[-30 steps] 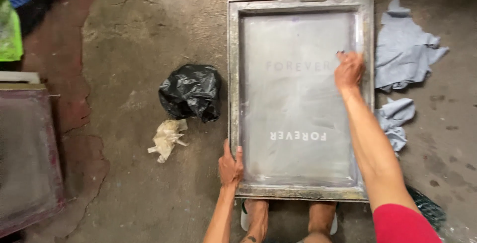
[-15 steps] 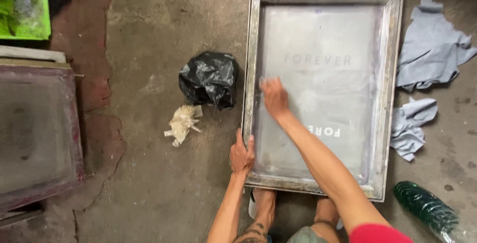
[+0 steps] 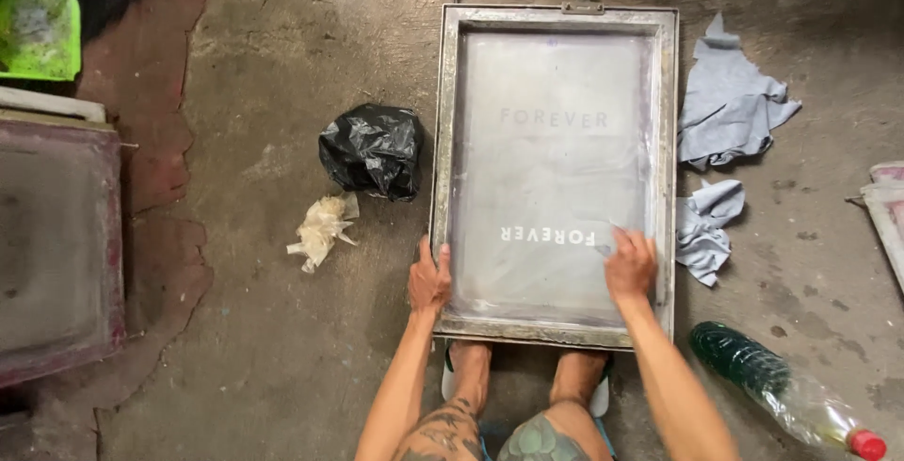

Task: Cleaning a screen printing frame by scrubbing it with a cloth and cleaning solution, and removing tape from the edges.

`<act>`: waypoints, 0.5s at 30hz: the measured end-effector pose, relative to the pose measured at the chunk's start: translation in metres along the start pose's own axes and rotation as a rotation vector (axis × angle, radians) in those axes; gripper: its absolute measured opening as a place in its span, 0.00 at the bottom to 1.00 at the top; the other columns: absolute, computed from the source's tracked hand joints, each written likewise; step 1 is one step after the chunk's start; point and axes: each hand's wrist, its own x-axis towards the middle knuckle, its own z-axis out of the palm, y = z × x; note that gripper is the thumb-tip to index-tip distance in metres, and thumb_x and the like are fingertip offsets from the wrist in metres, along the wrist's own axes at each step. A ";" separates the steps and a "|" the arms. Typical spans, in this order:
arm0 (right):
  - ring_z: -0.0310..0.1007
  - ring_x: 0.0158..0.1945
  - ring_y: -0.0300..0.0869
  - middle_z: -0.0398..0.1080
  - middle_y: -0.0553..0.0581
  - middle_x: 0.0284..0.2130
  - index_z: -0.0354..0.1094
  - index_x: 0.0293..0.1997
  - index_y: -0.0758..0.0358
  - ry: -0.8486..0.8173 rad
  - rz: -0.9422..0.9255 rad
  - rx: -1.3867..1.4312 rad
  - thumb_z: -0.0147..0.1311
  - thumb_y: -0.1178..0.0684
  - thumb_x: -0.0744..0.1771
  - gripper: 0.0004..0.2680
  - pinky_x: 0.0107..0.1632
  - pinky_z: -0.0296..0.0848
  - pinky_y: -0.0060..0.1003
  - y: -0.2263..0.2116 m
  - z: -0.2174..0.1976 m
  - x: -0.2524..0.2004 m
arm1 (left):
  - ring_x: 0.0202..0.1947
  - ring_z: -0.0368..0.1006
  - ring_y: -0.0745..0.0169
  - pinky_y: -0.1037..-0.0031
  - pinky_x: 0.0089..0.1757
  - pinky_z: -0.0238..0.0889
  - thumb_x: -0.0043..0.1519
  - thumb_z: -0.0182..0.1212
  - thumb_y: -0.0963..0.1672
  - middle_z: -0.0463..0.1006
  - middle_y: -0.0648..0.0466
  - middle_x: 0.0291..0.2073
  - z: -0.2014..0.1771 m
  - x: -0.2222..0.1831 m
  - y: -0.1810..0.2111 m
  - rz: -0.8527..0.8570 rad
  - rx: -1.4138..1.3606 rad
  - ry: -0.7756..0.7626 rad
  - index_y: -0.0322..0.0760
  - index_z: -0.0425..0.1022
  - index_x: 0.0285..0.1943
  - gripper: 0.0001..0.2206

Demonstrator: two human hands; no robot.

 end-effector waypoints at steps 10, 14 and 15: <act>0.73 0.39 0.46 0.67 0.50 0.31 0.71 0.34 0.50 -0.162 -0.221 0.333 0.47 0.62 0.61 0.09 0.42 0.73 0.40 -0.197 0.025 -0.076 | 0.47 0.78 0.25 0.43 0.42 0.66 0.68 0.36 0.61 0.78 0.25 0.46 -0.017 -0.010 0.016 -0.024 -0.034 -0.138 0.35 0.53 0.75 0.35; 0.73 0.43 0.48 0.68 0.48 0.35 0.72 0.36 0.46 -0.307 -0.457 0.468 0.44 0.57 0.65 0.08 0.40 0.76 0.45 -0.214 -0.001 -0.040 | 0.58 0.72 0.24 0.42 0.51 0.64 0.69 0.31 0.57 0.73 0.24 0.57 -0.052 -0.038 0.060 -0.035 -0.066 -0.243 0.33 0.45 0.77 0.33; 0.73 0.43 0.48 0.68 0.48 0.35 0.72 0.36 0.46 -0.306 -0.455 0.464 0.44 0.57 0.65 0.08 0.40 0.76 0.45 -0.174 0.007 -0.033 | 0.58 0.72 0.24 0.42 0.51 0.64 0.69 0.31 0.57 0.73 0.24 0.57 -0.044 -0.033 0.049 -0.032 -0.068 -0.246 0.33 0.45 0.77 0.33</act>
